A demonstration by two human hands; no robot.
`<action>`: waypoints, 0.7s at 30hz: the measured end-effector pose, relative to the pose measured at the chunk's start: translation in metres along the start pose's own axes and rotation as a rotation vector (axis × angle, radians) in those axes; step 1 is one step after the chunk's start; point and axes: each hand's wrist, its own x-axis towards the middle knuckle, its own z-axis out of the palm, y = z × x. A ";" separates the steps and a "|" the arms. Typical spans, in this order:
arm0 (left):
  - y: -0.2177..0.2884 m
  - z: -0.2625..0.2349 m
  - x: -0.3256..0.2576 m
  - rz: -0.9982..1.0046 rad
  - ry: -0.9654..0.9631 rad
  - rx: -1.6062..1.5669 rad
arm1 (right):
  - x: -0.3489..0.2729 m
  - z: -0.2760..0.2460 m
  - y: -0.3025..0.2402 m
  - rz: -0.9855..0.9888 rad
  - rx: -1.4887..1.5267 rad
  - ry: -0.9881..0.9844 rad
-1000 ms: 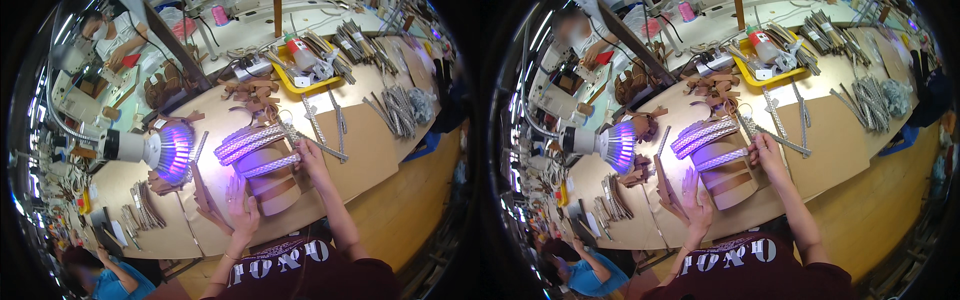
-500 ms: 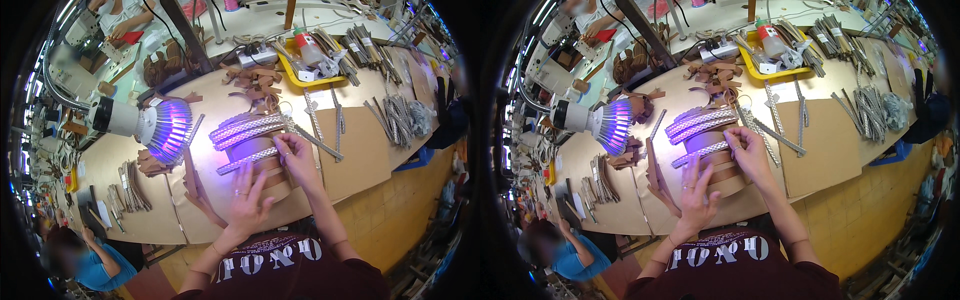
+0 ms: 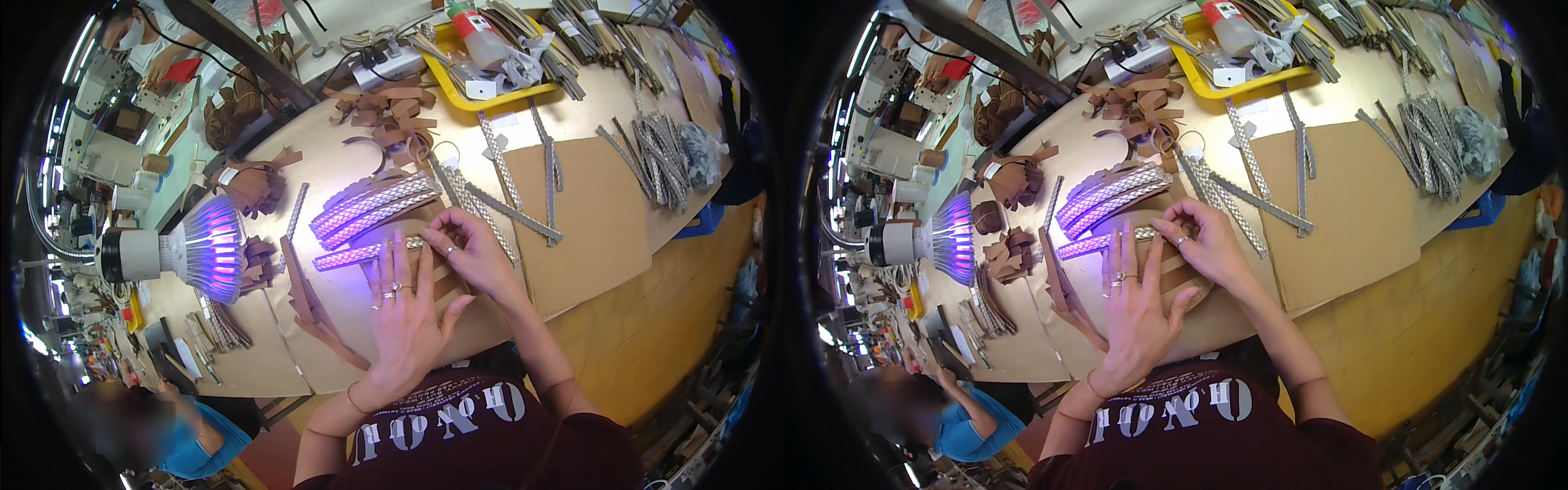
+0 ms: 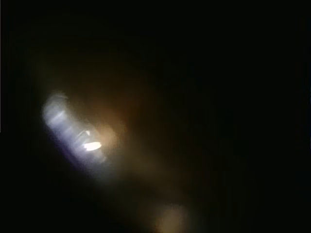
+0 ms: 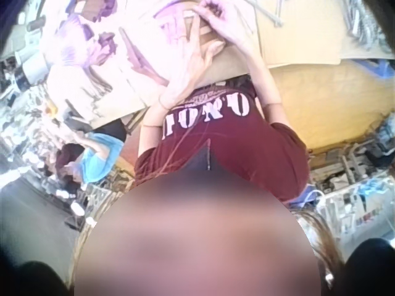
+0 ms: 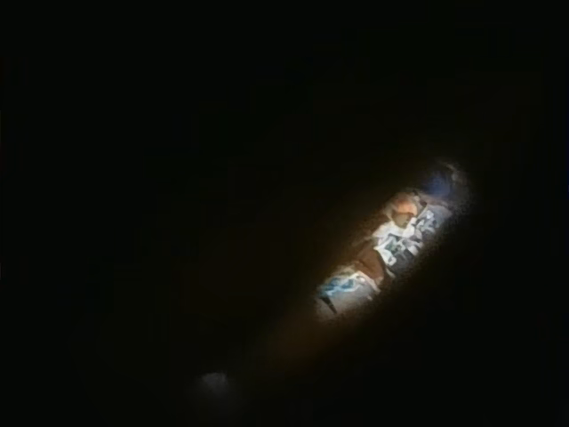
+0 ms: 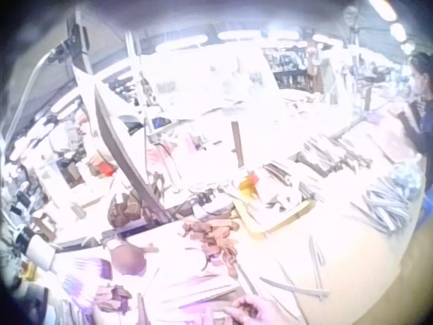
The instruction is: The person wraps silver braided cords around a cylindrical cardboard form, stacking them in parallel rows. They also handle brown leather strips, folding and placing them on the form. The work is done by hand under a purple work lamp in a workshop setting.
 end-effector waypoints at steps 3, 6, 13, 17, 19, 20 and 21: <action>0.006 -0.002 0.002 -0.027 -0.025 0.069 | 0.004 0.000 0.005 -0.010 0.060 -0.019; 0.011 -0.003 0.004 -0.036 -0.041 0.130 | 0.006 -0.001 0.006 0.038 0.104 -0.048; 0.018 -0.004 0.008 -0.033 -0.072 0.285 | 0.012 -0.009 0.007 0.036 0.102 -0.165; 0.025 -0.001 0.012 -0.030 -0.054 0.422 | 0.016 -0.017 0.008 0.085 0.177 -0.200; 0.027 -0.001 0.013 -0.027 -0.050 0.446 | 0.017 -0.024 0.009 0.096 0.174 -0.225; 0.027 -0.001 0.013 -0.022 -0.039 0.461 | 0.016 -0.028 0.010 0.108 0.176 -0.253; 0.027 -0.001 0.013 -0.027 -0.049 0.459 | 0.016 -0.030 0.010 0.135 0.171 -0.274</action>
